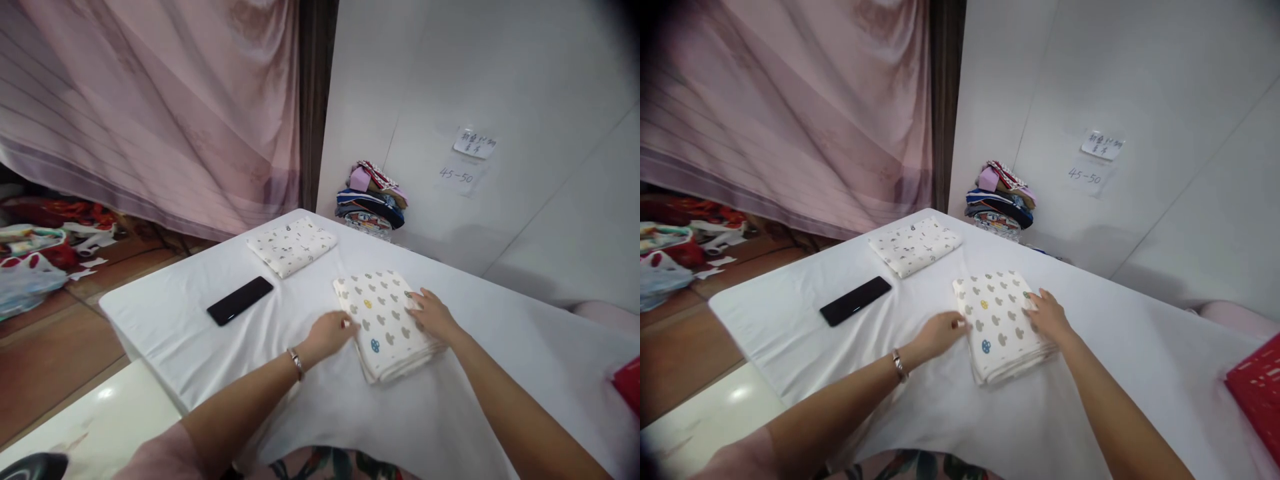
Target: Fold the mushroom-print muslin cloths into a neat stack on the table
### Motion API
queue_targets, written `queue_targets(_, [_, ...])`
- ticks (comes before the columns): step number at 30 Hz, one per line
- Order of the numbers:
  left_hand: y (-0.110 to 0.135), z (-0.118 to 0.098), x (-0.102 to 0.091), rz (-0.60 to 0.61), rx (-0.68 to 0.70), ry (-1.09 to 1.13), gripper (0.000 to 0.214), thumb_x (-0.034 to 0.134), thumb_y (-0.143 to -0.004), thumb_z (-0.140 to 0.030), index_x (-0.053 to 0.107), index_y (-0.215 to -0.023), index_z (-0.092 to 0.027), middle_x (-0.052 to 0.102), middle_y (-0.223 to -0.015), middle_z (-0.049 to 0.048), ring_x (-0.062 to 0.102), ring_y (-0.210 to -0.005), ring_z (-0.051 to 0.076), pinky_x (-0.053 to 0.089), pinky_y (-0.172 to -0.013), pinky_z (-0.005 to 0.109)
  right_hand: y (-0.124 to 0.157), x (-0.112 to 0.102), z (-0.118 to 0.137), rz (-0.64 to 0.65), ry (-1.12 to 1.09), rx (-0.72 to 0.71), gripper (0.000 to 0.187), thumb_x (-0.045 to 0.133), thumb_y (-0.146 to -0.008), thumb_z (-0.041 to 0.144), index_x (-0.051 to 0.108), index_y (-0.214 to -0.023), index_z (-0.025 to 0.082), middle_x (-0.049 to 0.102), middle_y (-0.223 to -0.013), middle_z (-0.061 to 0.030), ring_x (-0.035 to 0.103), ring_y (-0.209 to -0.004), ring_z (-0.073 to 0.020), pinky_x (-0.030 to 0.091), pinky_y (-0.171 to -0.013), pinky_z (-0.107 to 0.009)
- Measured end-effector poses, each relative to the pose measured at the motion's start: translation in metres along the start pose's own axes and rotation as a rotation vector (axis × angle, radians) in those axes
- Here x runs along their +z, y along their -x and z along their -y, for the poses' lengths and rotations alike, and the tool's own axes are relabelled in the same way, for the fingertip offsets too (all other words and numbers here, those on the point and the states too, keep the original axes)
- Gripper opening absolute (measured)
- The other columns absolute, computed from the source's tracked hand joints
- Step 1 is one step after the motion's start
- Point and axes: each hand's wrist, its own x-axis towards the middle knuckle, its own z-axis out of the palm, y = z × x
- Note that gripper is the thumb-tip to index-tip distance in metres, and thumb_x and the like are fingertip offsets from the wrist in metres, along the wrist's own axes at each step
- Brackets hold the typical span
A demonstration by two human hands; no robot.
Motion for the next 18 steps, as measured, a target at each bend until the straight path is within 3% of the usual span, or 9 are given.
queue_targets(2, [-0.019,-0.007,-0.007,-0.229,0.076,-0.112,0.032,0.046,-0.085,-0.043,0.061,-0.101,-0.019,0.064,-0.100,0.0078,0.060,-0.095,0.022,0.046,-0.082,0.033,0.008,0.008,0.025,-0.132,0.078,-0.155,0.051,0.046,-0.085,0.036,0.046,-0.133,0.019,0.032,-0.146,-0.0070,0.020,-0.137,-0.0247,0.020,-0.111,-0.039])
queue_targets(4, [-0.040,-0.010,-0.005,-0.327,0.261,-0.192,0.036,0.048,-0.086,-0.037,0.054,-0.116,-0.018,0.057,-0.120,0.0097,0.049,-0.115,0.023,0.039,-0.097,0.036,0.021,0.022,0.052,-0.116,0.093,-0.282,0.055,0.040,-0.088,0.043,0.040,-0.137,0.019,0.026,-0.149,-0.0066,0.016,-0.139,-0.0230,0.017,-0.112,-0.039])
queue_targets(6, [-0.055,-0.007,0.005,-0.311,0.385,-0.285,0.042,0.050,-0.085,-0.034,0.048,-0.125,-0.019,0.046,-0.136,0.0096,0.035,-0.130,0.024,0.027,-0.107,0.042,0.036,0.039,0.073,0.021,0.122,-0.344,0.059,0.035,-0.089,0.049,0.034,-0.141,0.021,0.023,-0.150,-0.0066,0.014,-0.139,-0.0241,0.014,-0.111,-0.044])
queue_targets(10, [-0.067,0.009,0.024,-0.237,0.377,-0.367,0.040,0.042,-0.090,-0.034,0.046,-0.127,-0.021,0.037,-0.143,0.0082,0.024,-0.136,0.025,0.020,-0.109,0.049,0.056,0.059,0.083,0.130,0.181,-0.395,0.062,0.026,-0.090,0.056,0.029,-0.143,0.023,0.017,-0.152,-0.0061,0.009,-0.140,-0.0238,0.007,-0.111,-0.047])
queue_targets(14, [-0.077,0.007,0.015,-0.180,0.338,-0.389,0.038,0.042,-0.089,-0.039,0.051,-0.123,-0.023,0.041,-0.141,0.0076,0.028,-0.134,0.026,0.013,-0.109,0.055,0.056,0.057,0.081,0.148,0.180,-0.386,0.064,0.024,-0.091,0.057,0.026,-0.144,0.022,0.013,-0.152,-0.0062,0.006,-0.140,-0.0226,0.005,-0.111,-0.045])
queue_targets(18, [-0.097,-0.003,0.004,-0.206,0.313,-0.414,0.040,0.040,-0.090,-0.040,0.050,-0.124,-0.022,0.039,-0.143,0.0076,0.024,-0.136,0.025,0.008,-0.110,0.053,0.058,0.055,0.084,0.150,0.166,-0.376,0.063,0.026,-0.091,0.055,0.025,-0.144,0.022,0.011,-0.153,-0.0069,0.004,-0.140,-0.0228,0.004,-0.111,-0.046])
